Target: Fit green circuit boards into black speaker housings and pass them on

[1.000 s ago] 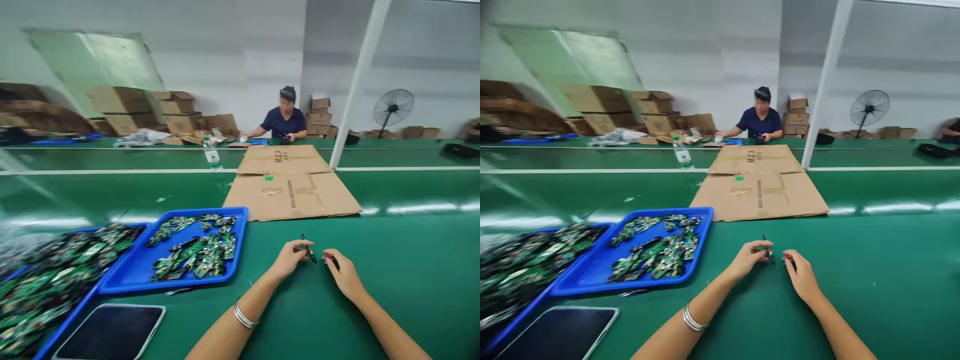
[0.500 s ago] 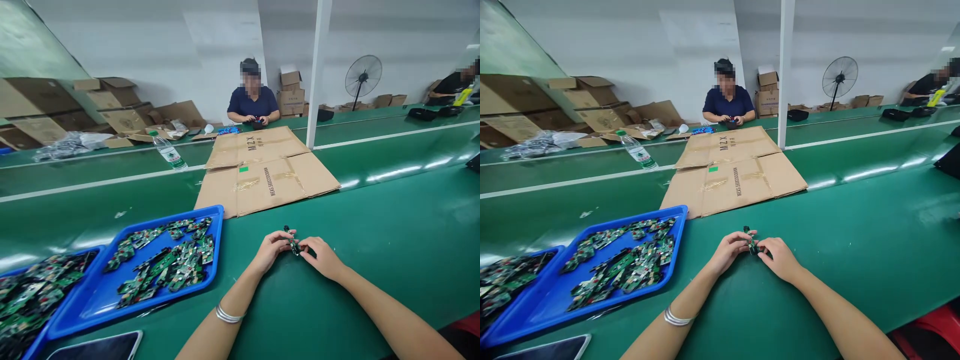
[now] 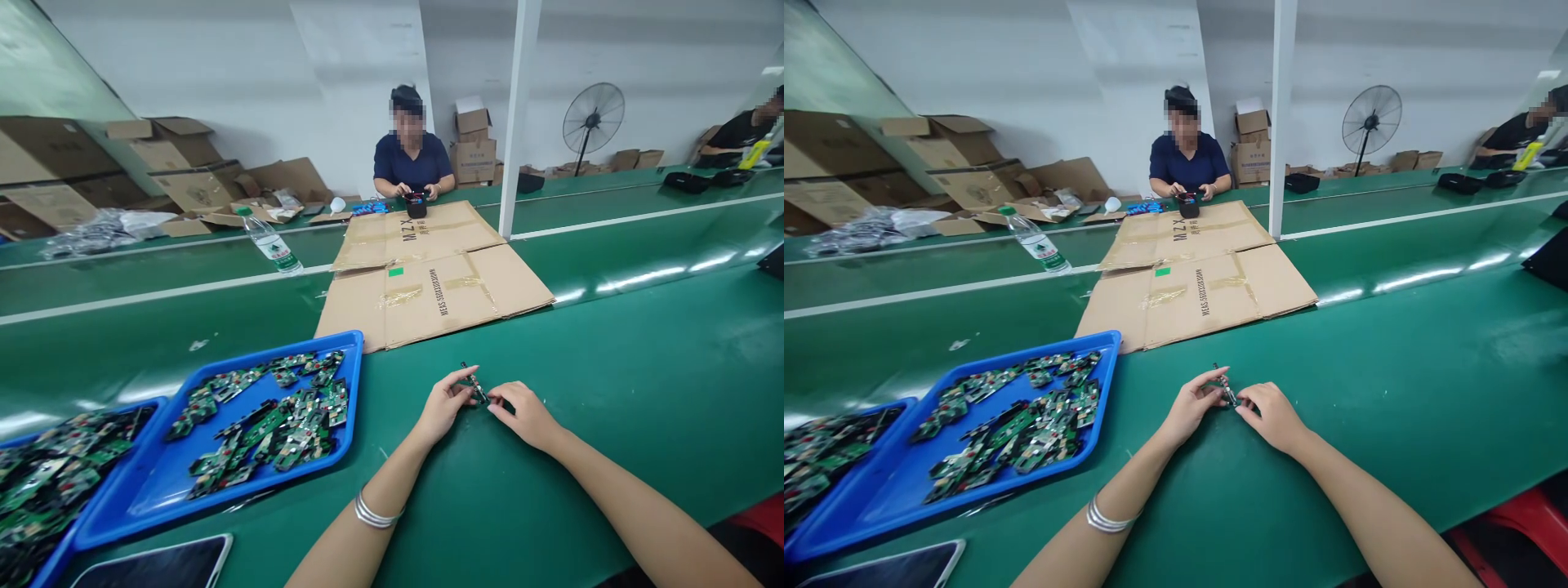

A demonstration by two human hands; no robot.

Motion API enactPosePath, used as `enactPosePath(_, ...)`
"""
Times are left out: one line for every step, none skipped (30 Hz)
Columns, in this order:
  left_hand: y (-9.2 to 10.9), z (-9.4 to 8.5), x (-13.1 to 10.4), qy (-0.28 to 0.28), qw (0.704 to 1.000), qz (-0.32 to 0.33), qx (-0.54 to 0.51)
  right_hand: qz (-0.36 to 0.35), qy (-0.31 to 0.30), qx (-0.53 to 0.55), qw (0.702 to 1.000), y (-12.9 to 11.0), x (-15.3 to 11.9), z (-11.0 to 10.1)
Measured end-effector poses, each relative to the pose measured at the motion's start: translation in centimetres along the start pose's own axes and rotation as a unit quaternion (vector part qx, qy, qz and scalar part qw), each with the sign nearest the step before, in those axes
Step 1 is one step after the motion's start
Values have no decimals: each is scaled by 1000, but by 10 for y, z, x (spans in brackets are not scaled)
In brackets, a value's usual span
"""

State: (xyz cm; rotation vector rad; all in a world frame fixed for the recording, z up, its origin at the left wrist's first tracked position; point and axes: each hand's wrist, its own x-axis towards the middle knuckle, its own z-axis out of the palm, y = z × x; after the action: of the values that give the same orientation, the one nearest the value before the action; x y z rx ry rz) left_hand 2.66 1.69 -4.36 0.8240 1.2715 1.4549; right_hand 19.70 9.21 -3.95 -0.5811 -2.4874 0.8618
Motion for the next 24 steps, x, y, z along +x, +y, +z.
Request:
enactPosePath(-1, 0, 0, 3, 1000, 2, 2, -1, 2, -5, 1000, 0, 0, 0)
enactPosePath(-1, 1, 0, 7, 1000, 3, 3, 0, 4, -9, 1000, 0, 0, 0)
enactPosePath(-1, 1, 1, 12, 1000, 4, 4, 1, 7, -12, 1000, 1, 0, 0)
enactPosePath(-1, 1, 1, 19, 1000, 5, 3, 2, 8, -13, 1000, 1, 1, 0)
enactPosePath(-1, 0, 1, 25, 1000, 6, 2, 5, 10, -13, 1000, 1, 1, 0)
enactPosePath(-1, 0, 1, 31, 1000, 6, 1, 7, 12, -11, 1000, 2, 1, 1)
enactPosePath(-1, 0, 1, 35, 999, 6, 0, 10, 14, -9, 1000, 2, 1, 1)
enactPosePath(-1, 0, 1, 39, 999, 6, -1, 13, 17, -6, 1000, 2, 1, 1)
enactPosePath(0, -1, 1, 41, 999, 5, -1, 15, 22, 0, 1000, 3, 0, 1)
enactPosePath(0, -1, 1, 43, 999, 3, -1, 12, 27, 7, 1000, 3, 0, 1)
enactPosePath(0, -1, 1, 43, 999, 2, 0, 6, 33, 16, 999, 4, 0, 1)
enactPosePath(0, -1, 1, 43, 999, 0, 0, -5, 36, 27, 999, 4, -1, 0)
enactPosePath(0, -1, 1, 42, 999, -2, 1, -19, 36, 36, 999, 4, -1, 0)
enactPosePath(0, -1, 1, 39, 999, -4, 2, -35, 32, 41, 998, 4, -1, 0)
enactPosePath(0, -1, 1, 34, 999, -6, 4, -51, 27, 40, 998, 3, -1, 0)
enactPosePath(0, -1, 1, 28, 1000, -9, 6, -64, 20, 35, 997, 3, -1, 0)
enactPosePath(0, -1, 0, 21, 1000, -12, 9, -74, 13, 28, 997, 3, -1, 0)
enactPosePath(0, -1, 0, 13, 1000, -15, 12, -81, 9, 21, 996, 3, -1, 1)
enactPosePath(1, -1, 0, 5, 1000, -19, 15, -86, 6, 15, 996, 2, -1, 1)
enactPosePath(1, -1, 0, -4, 1000, -22, 19, -90, 4, 11, 996, 2, -1, 2)
enactPosePath(2, -1, -1, -12, 999, -25, 21, -95, 3, 10, 995, 1, -1, 2)
enactPosePath(3, -1, -1, -21, 999, -28, 24, -99, 2, 10, 995, 1, -2, 3)
enactPosePath(4, -1, -1, -29, 999, -32, 26, -104, 3, 10, 995, 0, -2, 3)
enactPosePath(4, -1, -1, -37, 998, -35, 27, -109, 4, 11, 994, -1, -2, 4)
